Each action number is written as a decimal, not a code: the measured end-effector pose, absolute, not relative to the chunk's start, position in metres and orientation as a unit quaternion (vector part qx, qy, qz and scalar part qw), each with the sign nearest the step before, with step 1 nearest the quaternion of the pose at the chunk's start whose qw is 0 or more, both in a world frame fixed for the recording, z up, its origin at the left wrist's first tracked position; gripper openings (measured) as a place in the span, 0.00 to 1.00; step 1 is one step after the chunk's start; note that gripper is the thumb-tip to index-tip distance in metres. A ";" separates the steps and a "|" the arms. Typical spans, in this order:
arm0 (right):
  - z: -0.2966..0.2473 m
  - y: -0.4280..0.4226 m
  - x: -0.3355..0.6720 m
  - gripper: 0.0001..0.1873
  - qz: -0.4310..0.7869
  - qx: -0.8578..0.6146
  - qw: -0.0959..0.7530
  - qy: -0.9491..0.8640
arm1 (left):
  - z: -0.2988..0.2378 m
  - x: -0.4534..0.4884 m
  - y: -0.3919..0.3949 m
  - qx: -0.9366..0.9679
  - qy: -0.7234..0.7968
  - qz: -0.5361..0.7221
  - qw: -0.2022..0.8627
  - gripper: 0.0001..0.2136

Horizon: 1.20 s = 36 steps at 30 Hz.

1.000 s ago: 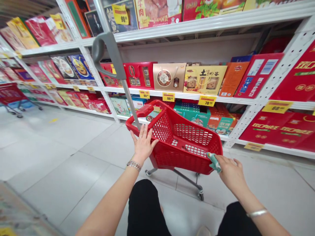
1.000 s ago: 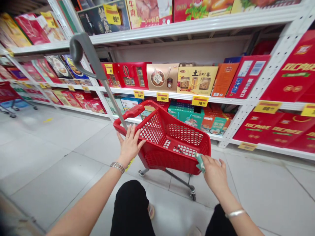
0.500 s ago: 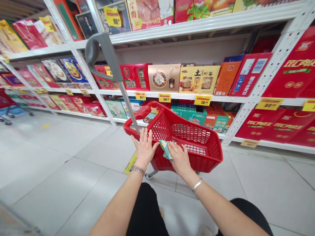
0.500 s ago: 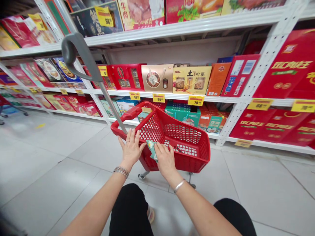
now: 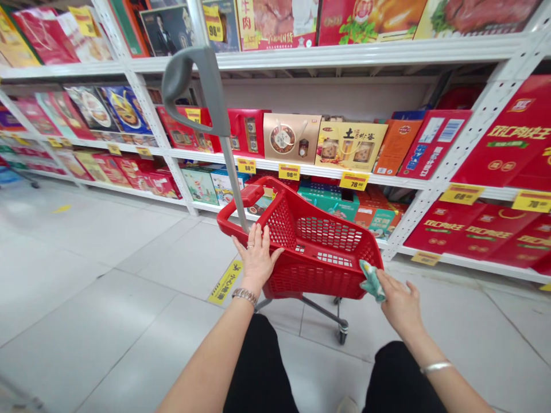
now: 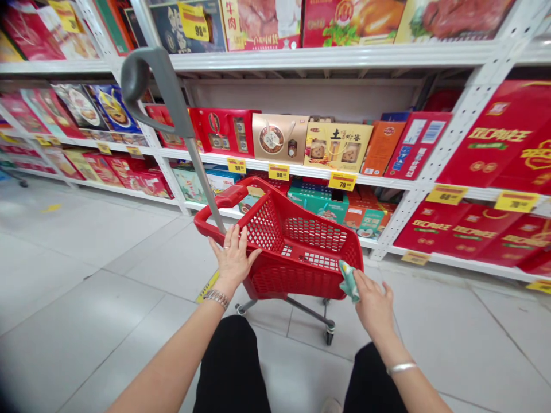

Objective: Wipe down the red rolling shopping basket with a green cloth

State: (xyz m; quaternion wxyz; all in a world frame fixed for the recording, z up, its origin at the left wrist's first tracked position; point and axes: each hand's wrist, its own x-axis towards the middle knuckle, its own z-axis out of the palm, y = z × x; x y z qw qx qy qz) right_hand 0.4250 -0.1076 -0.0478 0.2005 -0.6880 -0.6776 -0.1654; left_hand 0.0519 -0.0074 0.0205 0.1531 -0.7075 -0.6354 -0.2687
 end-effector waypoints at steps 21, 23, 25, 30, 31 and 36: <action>0.002 -0.059 0.264 0.36 0.005 -0.614 0.244 -0.751 | 0.015 0.044 -0.015 -0.695 -0.613 -0.344 0.150 0.31; -0.011 -0.066 0.293 0.37 -0.023 -0.625 0.248 -0.740 | 0.013 0.041 -0.017 -0.693 -0.608 -0.355 0.153 0.31; -0.023 -0.075 0.324 0.38 -0.054 -0.631 0.251 -0.732 | 0.011 0.039 -0.020 -0.692 -0.602 -0.368 0.152 0.32; -0.036 -0.096 0.397 0.39 -0.101 -0.687 0.230 -0.682 | 0.009 0.038 -0.027 -0.686 -0.596 -0.389 0.153 0.32; -0.035 -0.098 0.406 0.39 -0.102 -0.701 0.226 -0.669 | 0.009 0.038 -0.028 -0.684 -0.596 -0.390 0.154 0.32; -0.017 -0.090 0.387 0.35 -0.075 -0.696 0.271 -0.661 | 0.009 0.038 -0.027 -0.682 -0.597 -0.392 0.156 0.32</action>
